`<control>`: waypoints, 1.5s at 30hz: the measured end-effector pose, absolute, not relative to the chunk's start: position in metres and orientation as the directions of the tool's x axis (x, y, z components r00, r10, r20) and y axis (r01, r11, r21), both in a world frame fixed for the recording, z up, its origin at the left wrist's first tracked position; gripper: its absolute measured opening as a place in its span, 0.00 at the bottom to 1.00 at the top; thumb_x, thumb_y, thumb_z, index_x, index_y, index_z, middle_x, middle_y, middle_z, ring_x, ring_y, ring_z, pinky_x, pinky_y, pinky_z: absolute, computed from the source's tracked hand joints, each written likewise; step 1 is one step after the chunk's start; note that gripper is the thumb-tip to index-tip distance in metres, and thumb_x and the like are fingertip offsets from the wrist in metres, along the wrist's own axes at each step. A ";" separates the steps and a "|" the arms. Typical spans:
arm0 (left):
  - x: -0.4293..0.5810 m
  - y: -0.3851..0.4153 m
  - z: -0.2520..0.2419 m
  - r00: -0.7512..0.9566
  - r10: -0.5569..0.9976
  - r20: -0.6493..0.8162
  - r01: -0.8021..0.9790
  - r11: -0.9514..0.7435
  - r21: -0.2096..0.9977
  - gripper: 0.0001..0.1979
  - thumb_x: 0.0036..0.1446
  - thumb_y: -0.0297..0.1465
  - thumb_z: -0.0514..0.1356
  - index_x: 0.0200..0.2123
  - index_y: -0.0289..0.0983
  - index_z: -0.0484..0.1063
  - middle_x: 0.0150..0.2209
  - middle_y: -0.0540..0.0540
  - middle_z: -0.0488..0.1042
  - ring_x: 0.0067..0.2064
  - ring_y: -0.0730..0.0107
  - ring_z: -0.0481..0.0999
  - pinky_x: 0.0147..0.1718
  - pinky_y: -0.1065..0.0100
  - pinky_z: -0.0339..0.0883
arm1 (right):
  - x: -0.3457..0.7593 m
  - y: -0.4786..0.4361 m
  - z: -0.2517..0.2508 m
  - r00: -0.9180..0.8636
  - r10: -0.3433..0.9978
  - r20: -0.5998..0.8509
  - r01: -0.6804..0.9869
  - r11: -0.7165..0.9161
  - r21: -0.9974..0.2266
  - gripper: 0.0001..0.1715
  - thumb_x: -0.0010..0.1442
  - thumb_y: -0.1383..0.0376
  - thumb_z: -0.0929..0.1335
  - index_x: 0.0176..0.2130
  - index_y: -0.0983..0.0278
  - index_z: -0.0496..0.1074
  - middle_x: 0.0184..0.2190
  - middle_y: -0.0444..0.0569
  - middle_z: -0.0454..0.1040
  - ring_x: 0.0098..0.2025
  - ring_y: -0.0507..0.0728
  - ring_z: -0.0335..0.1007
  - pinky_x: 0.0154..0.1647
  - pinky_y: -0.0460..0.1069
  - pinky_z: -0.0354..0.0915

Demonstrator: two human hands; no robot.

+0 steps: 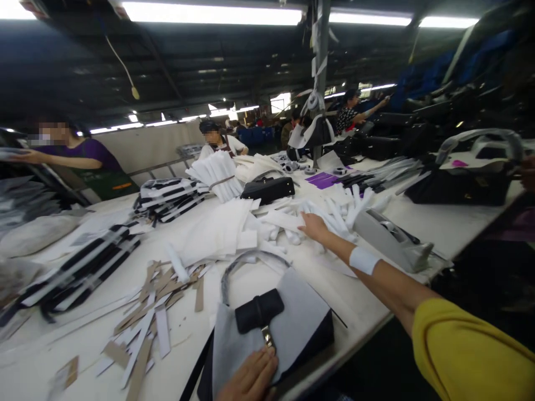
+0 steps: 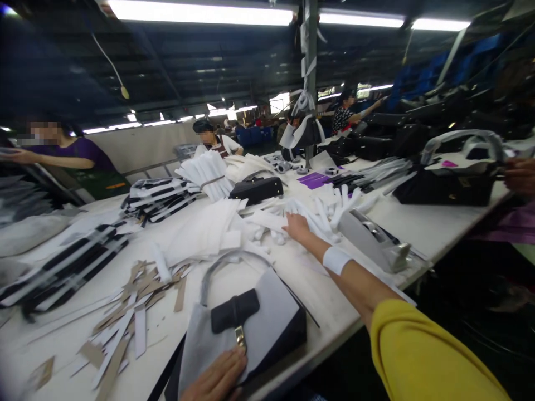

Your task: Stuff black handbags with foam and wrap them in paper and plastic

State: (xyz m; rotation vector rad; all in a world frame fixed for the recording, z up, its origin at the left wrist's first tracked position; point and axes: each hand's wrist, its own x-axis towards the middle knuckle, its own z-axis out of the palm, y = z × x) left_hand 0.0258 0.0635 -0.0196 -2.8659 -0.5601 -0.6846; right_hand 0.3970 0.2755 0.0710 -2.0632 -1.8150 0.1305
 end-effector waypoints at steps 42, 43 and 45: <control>0.056 0.029 0.030 0.659 0.505 0.557 0.584 -0.810 0.043 0.22 0.63 0.28 0.59 0.60 0.36 0.67 0.56 0.41 0.76 0.56 0.61 0.76 0.53 0.62 0.74 | 0.284 0.062 -0.006 -0.659 0.719 0.223 0.699 0.694 -0.171 0.31 0.68 0.69 0.64 0.67 0.51 0.59 0.66 0.51 0.62 0.68 0.64 0.55 0.66 0.67 0.52; 0.060 0.032 0.027 0.674 0.541 0.504 0.625 -0.781 0.003 0.25 0.63 0.32 0.58 0.63 0.36 0.64 0.60 0.40 0.71 0.60 0.57 0.72 0.55 0.57 0.73 | 0.283 0.062 -0.009 -0.646 0.725 0.239 0.705 0.687 -0.178 0.28 0.68 0.68 0.64 0.65 0.52 0.62 0.65 0.52 0.63 0.67 0.64 0.55 0.67 0.67 0.52; 0.063 0.039 0.014 0.704 0.561 0.435 0.656 -0.748 -0.096 0.29 0.65 0.36 0.56 0.66 0.36 0.57 0.66 0.38 0.63 0.65 0.52 0.65 0.56 0.53 0.71 | 0.281 0.062 -0.012 -0.619 0.739 0.265 0.714 0.670 -0.201 0.23 0.68 0.66 0.65 0.61 0.55 0.68 0.63 0.55 0.66 0.66 0.63 0.58 0.67 0.67 0.52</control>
